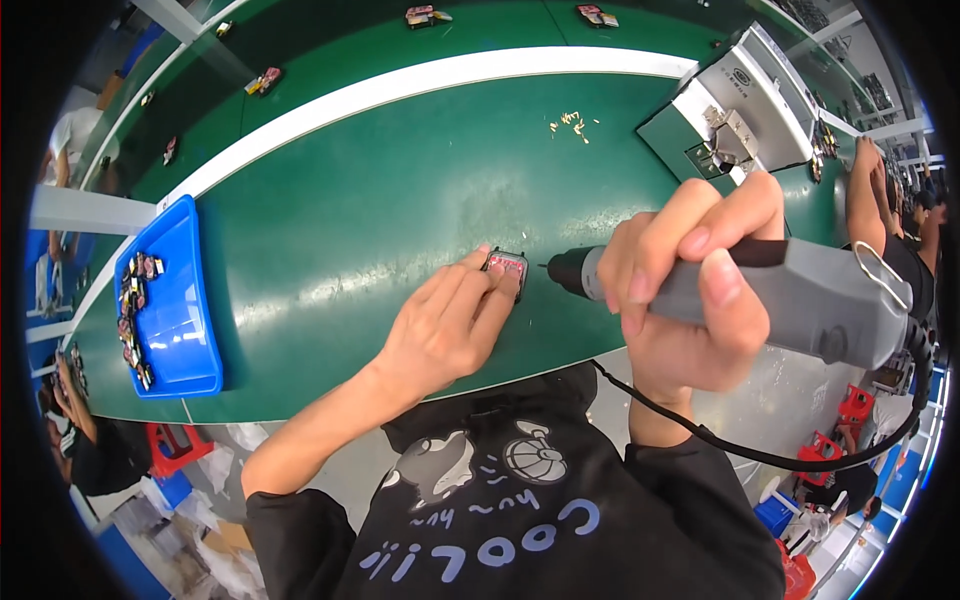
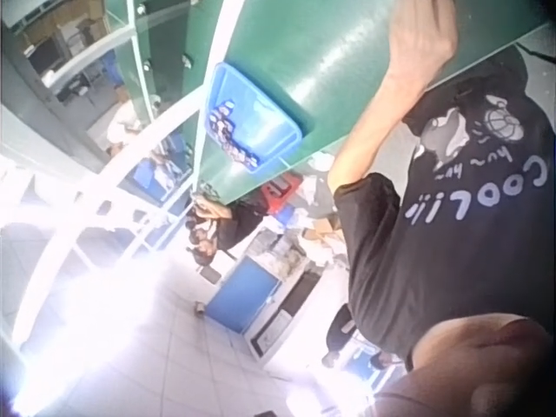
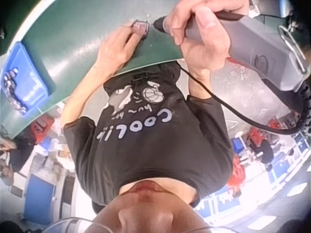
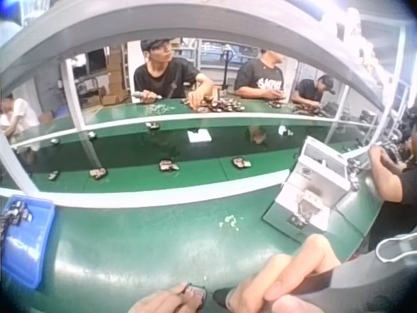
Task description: Assembling electronic components using an electric screwdriver on a factory production line.
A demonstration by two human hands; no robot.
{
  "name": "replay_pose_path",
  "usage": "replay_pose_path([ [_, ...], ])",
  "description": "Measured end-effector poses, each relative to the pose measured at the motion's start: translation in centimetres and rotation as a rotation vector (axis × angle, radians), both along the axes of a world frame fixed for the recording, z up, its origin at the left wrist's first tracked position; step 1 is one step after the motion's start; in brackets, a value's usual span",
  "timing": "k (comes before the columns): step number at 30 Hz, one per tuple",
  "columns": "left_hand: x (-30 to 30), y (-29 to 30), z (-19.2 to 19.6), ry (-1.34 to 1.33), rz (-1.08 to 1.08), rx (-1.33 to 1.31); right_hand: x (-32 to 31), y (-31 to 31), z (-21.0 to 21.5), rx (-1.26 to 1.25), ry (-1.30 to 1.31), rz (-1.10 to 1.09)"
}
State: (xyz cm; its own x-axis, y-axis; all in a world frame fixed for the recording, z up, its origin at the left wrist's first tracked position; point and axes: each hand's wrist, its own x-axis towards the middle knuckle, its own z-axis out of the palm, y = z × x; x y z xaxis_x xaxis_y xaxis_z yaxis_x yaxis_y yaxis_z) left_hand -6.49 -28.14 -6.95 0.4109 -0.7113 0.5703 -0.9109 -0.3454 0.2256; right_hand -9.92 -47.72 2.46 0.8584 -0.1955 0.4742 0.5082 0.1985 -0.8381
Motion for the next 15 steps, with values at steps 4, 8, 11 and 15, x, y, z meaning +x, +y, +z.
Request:
replay_pose_path([
  [4, -0.4, -0.2, -0.1, 0.008, 0.017, -0.014, 0.5, 0.6, -1.1, 0.066, 0.023, 0.003],
  [8, -0.9, -0.4, -0.2, 0.002, 0.064, -0.011, 1.0, 0.9, -1.4, 0.077, 0.027, -0.011],
  [11, -0.9, -0.6, -0.3, -0.015, 0.087, -0.026, 0.8, 1.0, -1.2, 0.106, 0.038, -0.019],
  [15, -1.0, -0.7, 0.0, 0.023, 0.099, -0.027, 0.7, 1.4, -1.7, 0.073, 0.034, -0.075],
])
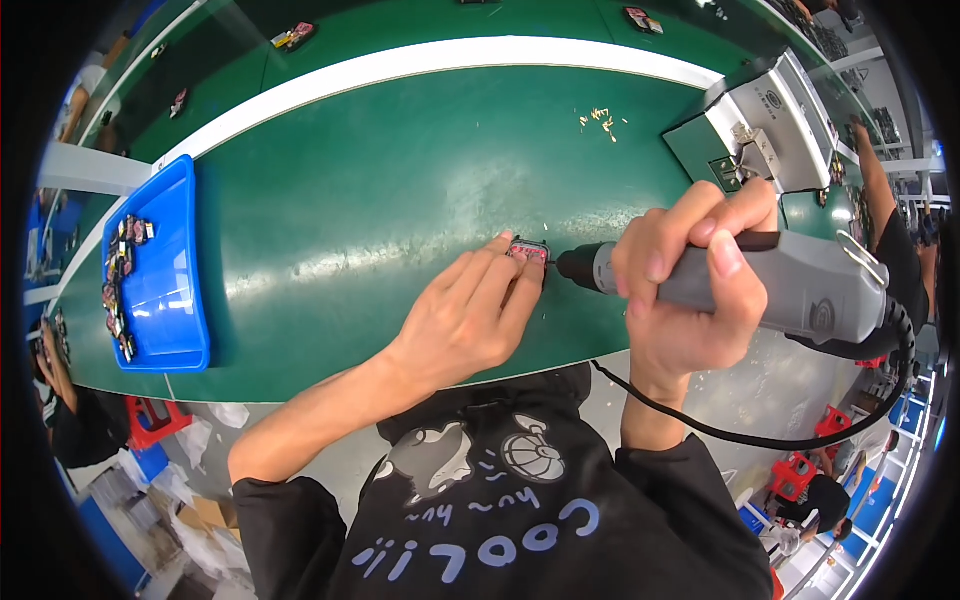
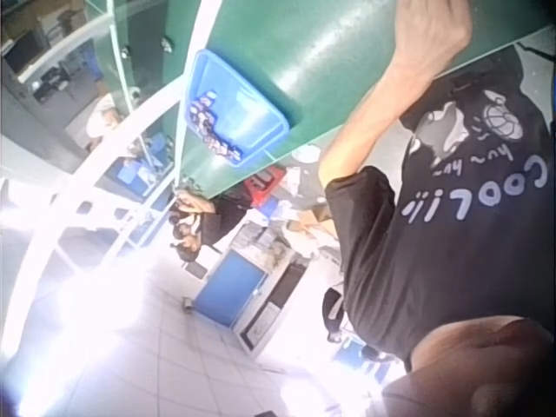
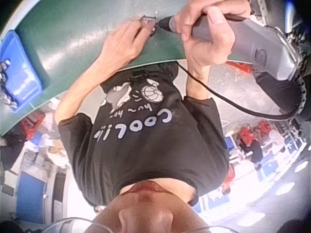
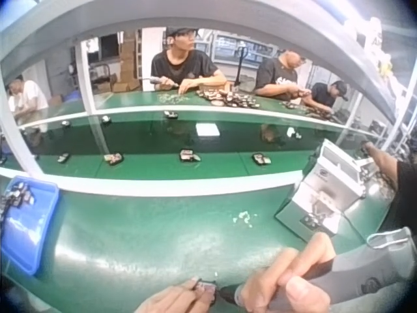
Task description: Assembling electronic components using an electric screwdriver on a factory production line.
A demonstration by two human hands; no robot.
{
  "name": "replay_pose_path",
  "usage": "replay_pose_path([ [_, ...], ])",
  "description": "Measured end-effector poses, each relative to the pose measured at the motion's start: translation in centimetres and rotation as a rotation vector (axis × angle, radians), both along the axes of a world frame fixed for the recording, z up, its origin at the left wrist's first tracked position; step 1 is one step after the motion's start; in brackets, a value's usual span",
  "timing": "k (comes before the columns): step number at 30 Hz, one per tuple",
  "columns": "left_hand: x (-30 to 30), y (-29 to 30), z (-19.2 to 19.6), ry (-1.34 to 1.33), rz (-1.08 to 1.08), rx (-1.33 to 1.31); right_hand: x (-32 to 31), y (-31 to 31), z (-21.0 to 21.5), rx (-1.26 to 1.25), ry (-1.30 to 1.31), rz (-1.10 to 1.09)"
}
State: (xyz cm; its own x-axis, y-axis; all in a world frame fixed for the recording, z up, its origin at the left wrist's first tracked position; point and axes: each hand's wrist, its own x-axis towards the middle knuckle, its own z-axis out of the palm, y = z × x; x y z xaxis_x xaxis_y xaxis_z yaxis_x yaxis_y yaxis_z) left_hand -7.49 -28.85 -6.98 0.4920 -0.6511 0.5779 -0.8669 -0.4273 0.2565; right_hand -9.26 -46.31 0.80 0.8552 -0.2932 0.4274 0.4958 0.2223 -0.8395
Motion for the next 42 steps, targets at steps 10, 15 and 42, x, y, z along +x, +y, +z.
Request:
replay_pose_path([
  [10, -0.2, -0.5, 0.1, -0.049, 0.010, 0.081, 0.4, -0.4, 0.3, -0.009, -0.020, 0.050],
  [15, -0.1, -0.6, 0.0, -0.078, 0.016, 0.090, 0.6, -0.4, 0.0, -0.018, -0.031, 0.081],
  [42, -0.1, -0.5, 0.9, -0.001, -0.018, 0.104, 1.4, -5.1, 4.8, -0.086, -0.302, 0.027],
])
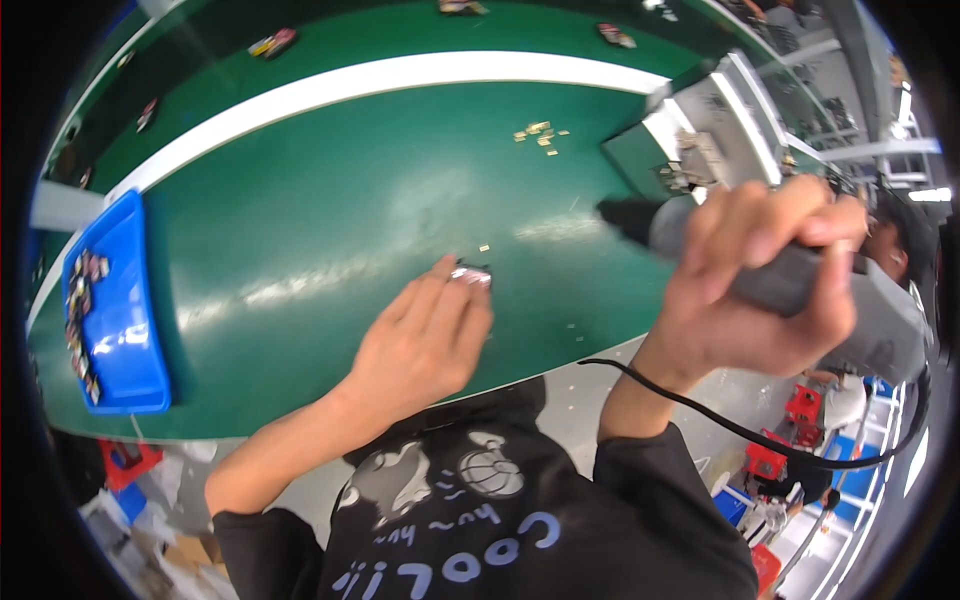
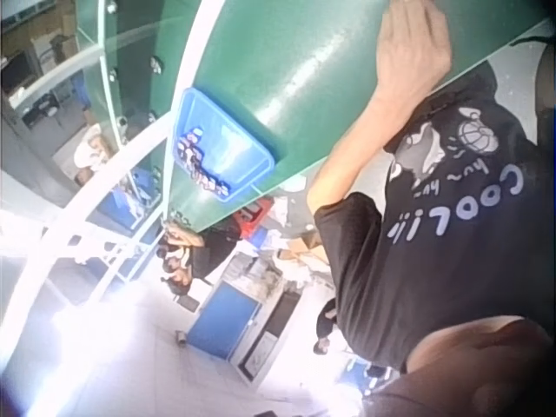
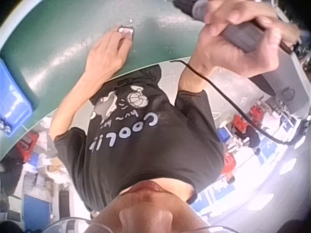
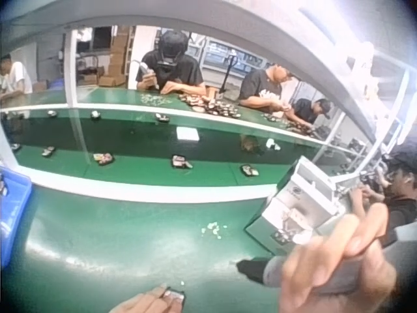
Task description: Assembling electronic components using an electric screwdriver on a factory production line.
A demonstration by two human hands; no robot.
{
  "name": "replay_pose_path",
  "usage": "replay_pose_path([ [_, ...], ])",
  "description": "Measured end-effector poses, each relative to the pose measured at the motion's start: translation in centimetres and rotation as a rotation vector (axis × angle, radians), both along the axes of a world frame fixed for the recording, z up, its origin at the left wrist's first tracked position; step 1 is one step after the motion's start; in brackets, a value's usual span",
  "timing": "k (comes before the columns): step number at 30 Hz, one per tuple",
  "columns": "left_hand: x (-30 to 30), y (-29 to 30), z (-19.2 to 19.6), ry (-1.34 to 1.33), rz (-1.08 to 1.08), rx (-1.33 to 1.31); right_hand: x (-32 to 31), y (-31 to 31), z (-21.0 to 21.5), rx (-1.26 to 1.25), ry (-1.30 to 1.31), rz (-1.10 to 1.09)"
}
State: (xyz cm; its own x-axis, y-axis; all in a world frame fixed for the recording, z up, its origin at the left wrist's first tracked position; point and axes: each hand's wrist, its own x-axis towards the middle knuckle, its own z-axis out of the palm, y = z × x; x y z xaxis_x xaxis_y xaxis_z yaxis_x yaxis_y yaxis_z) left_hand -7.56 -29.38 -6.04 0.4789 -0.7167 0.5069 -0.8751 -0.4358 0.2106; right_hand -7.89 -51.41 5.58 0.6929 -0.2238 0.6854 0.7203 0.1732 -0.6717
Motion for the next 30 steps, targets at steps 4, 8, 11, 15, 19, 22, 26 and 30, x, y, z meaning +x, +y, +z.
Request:
replay_pose_path([
  [4, -0.2, 0.1, -0.2, -0.009, -0.018, -0.014, 1.7, -8.9, 4.8, -0.207, -0.388, -0.489],
  [8, 0.0, 0.3, -0.5, 0.026, -0.025, -0.004, 7.0, -14.4, 4.2, -0.014, -0.246, -0.858],
  [11, -0.1, 0.4, -0.1, 0.060, -0.036, -0.011, 4.6, -16.5, 5.7, 0.037, 0.050, -0.616],
  [15, 0.0, -0.1, 0.2, 0.085, -0.032, -0.005, 2.5, -13.4, 6.3, 0.034, -0.073, -0.679],
  [19, 0.2, -0.3, 0.2, 0.085, -0.038, -0.002, 1.7, -11.9, 5.6, 0.021, -0.022, -0.434],
  [22, 0.1, -0.4, 0.2, 0.099, -0.026, 0.002, 3.0, -10.5, 3.6, 0.006, 0.140, -0.417],
  [26, 0.3, -0.5, 0.3, 0.058, -0.020, -0.006, 4.2, -10.7, 1.7, 0.021, 0.205, -0.401],
  [30, 0.3, -0.5, 0.4, 0.054, -0.016, -0.011, 4.4, -10.7, 1.3, -0.019, 0.225, -0.401],
])
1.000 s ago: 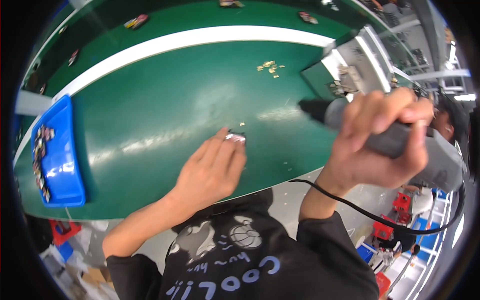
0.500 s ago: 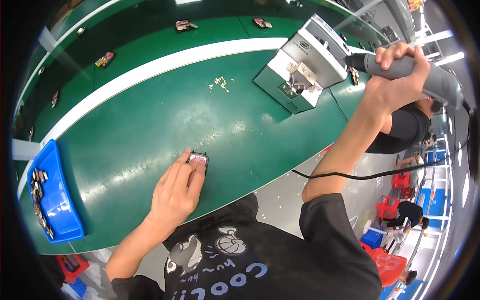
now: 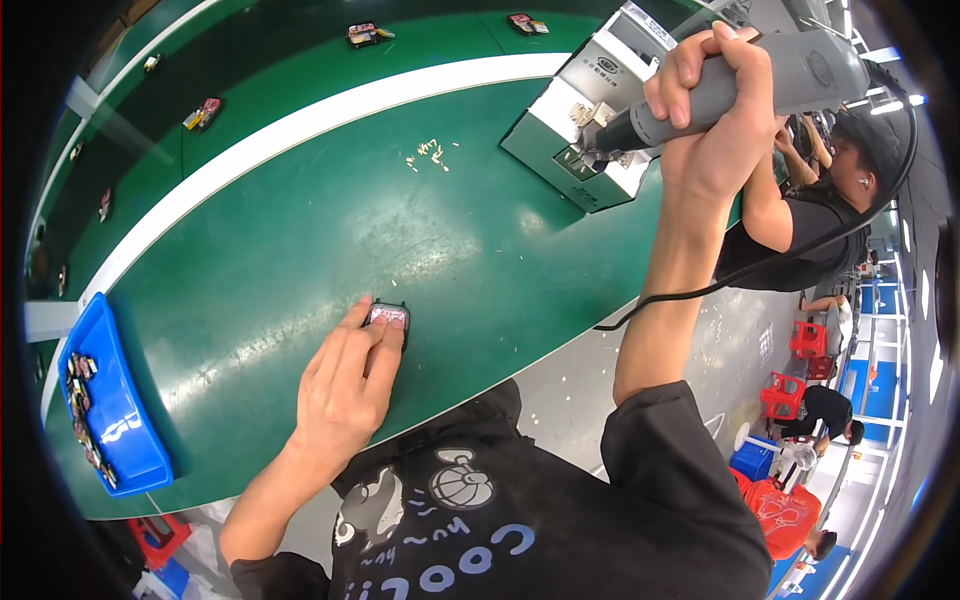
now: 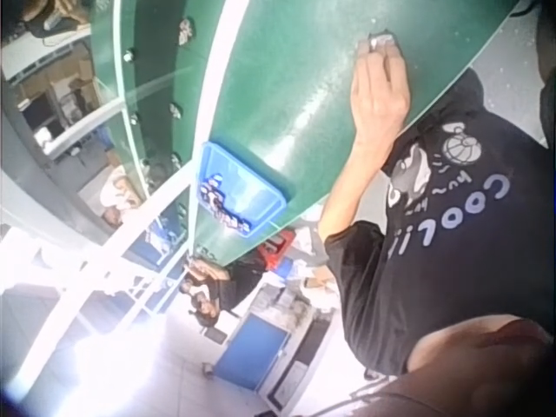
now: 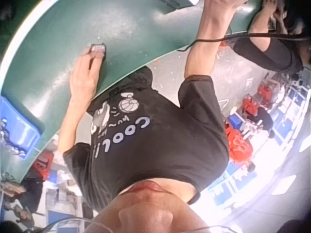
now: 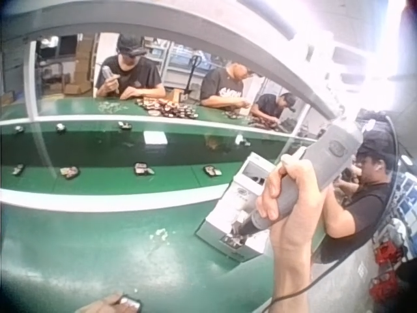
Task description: Assembling electronic components using an electric screwdriver on a factory production line.
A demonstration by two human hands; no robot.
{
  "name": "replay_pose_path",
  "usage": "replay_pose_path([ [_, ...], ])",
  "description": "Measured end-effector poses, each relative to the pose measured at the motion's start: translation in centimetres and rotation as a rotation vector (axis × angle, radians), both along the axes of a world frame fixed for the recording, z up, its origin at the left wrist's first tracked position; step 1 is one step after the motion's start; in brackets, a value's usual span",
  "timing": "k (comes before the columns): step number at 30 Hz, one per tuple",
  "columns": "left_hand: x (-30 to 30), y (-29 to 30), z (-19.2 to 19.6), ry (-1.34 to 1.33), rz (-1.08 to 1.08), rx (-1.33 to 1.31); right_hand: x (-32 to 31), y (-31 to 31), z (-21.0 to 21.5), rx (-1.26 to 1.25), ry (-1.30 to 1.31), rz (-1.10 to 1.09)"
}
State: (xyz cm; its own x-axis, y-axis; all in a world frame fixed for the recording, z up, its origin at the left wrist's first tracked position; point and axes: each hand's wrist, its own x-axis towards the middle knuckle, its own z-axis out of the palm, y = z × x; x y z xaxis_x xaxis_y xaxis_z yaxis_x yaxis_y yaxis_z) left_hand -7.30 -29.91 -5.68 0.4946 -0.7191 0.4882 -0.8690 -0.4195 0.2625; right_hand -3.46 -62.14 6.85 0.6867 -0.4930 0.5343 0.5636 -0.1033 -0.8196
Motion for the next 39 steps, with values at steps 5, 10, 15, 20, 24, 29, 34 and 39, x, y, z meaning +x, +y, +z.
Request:
replay_pose_path([
  [5, 0.1, 0.0, -0.1, -0.003, 0.000, -0.009, -0.1, 0.6, 0.3, -0.005, 0.016, 0.075],
  [10, 0.1, -0.1, 0.0, 0.006, 0.003, -0.012, -0.6, 0.1, 0.5, -0.049, -0.011, 0.034],
  [15, 0.2, -0.1, 0.2, 0.018, 0.001, 0.005, -0.3, 0.0, 0.1, -0.024, 0.023, 0.052],
  [20, 0.1, 0.1, 0.1, 0.009, -0.002, -0.001, 0.1, -0.3, 0.3, -0.008, 0.054, 0.091],
  [24, -0.1, 0.2, -0.1, 0.011, -0.009, -0.003, 0.8, 0.4, 0.1, -0.106, 0.052, 0.032],
  [29, -0.2, 0.6, -0.4, 0.033, 0.003, 0.015, 0.2, 1.6, -0.4, 0.144, 0.115, 0.213],
  [34, 0.0, 0.1, -0.7, -0.019, -0.018, -0.027, -4.2, 9.0, -2.3, 0.119, 0.011, 0.498],
  [39, -0.1, 0.5, -0.9, -0.029, -0.006, 0.008, -3.8, 12.8, -4.7, 0.164, 0.066, 0.555],
])
